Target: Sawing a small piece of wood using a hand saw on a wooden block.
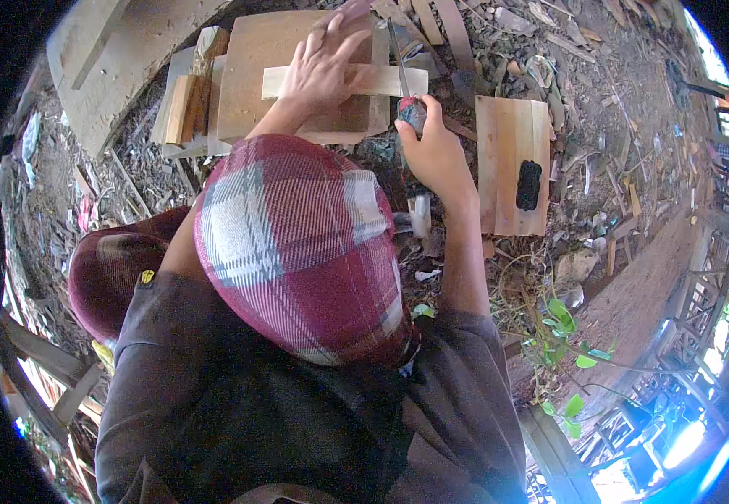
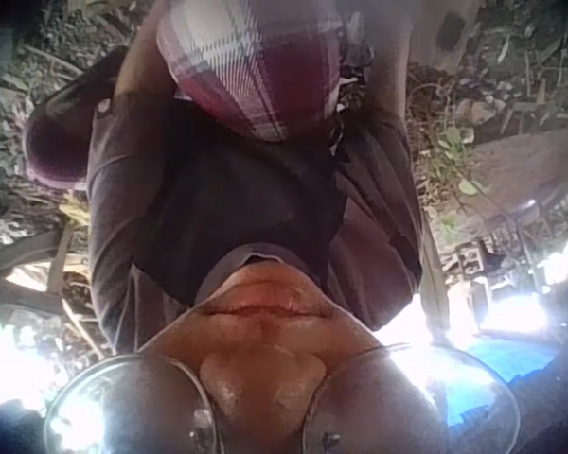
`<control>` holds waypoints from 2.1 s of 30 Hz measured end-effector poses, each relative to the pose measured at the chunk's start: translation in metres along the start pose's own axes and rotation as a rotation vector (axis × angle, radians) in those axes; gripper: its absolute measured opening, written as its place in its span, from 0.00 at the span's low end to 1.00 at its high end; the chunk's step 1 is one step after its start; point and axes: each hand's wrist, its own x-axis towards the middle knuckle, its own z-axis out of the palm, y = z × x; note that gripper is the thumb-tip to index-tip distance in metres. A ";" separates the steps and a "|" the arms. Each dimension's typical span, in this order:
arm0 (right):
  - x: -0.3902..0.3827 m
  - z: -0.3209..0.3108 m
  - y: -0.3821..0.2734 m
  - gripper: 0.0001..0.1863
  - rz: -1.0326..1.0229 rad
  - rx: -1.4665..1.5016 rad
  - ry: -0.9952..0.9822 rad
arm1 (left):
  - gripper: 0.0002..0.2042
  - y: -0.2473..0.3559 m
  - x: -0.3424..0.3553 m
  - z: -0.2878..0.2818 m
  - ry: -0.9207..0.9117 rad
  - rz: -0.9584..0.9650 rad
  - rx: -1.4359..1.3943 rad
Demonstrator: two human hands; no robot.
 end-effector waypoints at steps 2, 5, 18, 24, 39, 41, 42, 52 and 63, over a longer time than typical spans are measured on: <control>-0.010 -0.002 -0.007 0.29 0.004 0.023 0.033 | 0.32 0.004 -0.002 0.000 -0.001 0.030 0.061; -0.019 -0.014 -0.023 0.26 0.021 -0.093 0.082 | 0.20 0.002 0.001 -0.008 0.055 0.060 -0.132; -0.021 -0.058 -0.044 0.21 0.069 -0.271 -0.016 | 0.27 -0.001 0.007 0.001 -0.243 0.038 -0.121; 0.006 -0.065 -0.047 0.24 -0.003 -0.404 -0.126 | 0.27 -0.004 0.006 0.009 -0.183 -0.013 -0.088; -0.015 -0.068 -0.051 0.28 -0.068 -0.482 -0.097 | 0.29 -0.007 0.002 0.014 -0.095 -0.008 -0.147; -0.023 -0.062 -0.046 0.28 -0.064 -0.505 -0.069 | 0.29 -0.010 0.000 0.013 -0.132 -0.003 -0.129; -0.016 -0.058 -0.040 0.28 -0.062 -0.505 -0.069 | 0.29 -0.009 0.001 0.008 -0.151 -0.004 -0.126; 0.026 -0.046 -0.017 0.28 -0.122 -0.354 -0.172 | 0.29 -0.005 0.004 0.015 -0.142 0.040 -0.151; 0.036 -0.051 -0.026 0.27 -0.031 -0.381 -0.159 | 0.29 -0.001 0.010 0.015 -0.134 -0.023 -0.206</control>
